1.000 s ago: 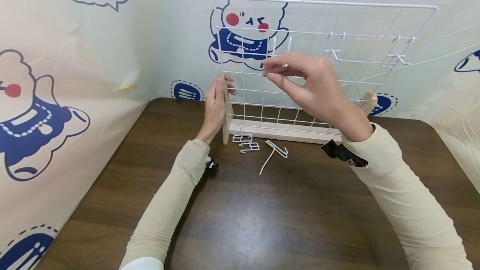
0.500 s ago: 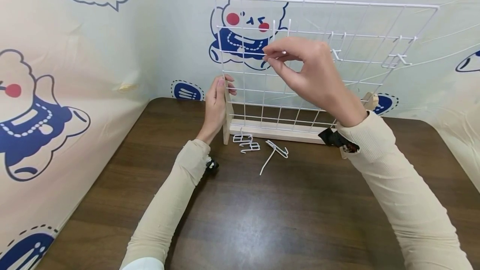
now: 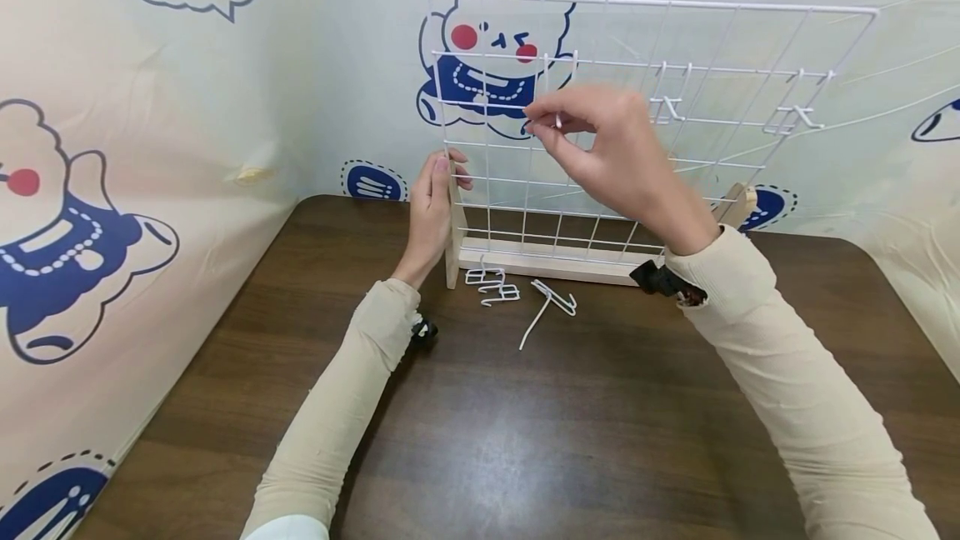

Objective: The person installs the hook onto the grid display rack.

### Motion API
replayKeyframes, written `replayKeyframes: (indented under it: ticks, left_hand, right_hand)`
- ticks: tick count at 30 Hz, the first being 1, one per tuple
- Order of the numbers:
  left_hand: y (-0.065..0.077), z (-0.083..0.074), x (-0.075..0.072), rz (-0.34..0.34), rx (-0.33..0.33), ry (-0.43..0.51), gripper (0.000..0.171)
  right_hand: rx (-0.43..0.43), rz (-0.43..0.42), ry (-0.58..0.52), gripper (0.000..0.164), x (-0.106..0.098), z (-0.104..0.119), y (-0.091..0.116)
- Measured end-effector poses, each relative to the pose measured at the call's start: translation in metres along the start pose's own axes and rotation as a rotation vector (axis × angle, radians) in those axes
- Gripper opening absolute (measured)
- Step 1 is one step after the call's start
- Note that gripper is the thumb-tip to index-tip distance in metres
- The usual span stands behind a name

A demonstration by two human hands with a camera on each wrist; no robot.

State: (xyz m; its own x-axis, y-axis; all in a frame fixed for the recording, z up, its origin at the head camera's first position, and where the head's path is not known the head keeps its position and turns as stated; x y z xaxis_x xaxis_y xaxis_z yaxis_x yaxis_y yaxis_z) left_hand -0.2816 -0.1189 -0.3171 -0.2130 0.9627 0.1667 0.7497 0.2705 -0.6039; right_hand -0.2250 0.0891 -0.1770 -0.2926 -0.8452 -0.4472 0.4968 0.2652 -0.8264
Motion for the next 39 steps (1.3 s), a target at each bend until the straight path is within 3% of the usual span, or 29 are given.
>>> replayKeyframes:
  ticks: [7,19,23,29,39]
  left_hand:
    - [-0.005,0.026,-0.002,-0.009,0.017,0.007,0.035]
    - [-0.004,0.029,-0.002,-0.01,0.043,0.007,0.035]
    - [-0.003,0.022,-0.001,-0.011,0.023,0.0,0.035]
    - [0.0,0.0,0.0,-0.015,0.016,-0.001,0.034]
    - [0.001,-0.004,0.003,-0.01,0.034,0.004,0.033]
  right_hand:
    - [0.004,0.0,-0.028,0.019,0.004,0.0,0.013]
    - [0.072,0.004,-0.109,0.044,0.0,0.003,0.031]
    - [0.051,-0.044,-0.185,0.043,-0.008,0.01,0.038]
    - [-0.069,-0.076,-0.207,0.037,-0.019,0.024,0.047]
    - [-0.093,-0.067,-0.257,0.032,-0.02,0.039,0.065]
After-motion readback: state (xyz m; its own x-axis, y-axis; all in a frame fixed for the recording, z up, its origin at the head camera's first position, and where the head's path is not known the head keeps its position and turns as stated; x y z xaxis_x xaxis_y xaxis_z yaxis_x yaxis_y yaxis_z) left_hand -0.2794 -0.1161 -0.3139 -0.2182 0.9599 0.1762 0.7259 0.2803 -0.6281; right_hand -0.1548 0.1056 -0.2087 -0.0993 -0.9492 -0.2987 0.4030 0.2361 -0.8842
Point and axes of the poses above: each hand's wrist, its own y-axis away from the middle knuckle, its own x-axis out of the palm, z = x × y, the point moved 3 cm from there along -y, towards the middle knuckle, and after that the axes turned 14 degrees about -z, right-handed, at the moved point
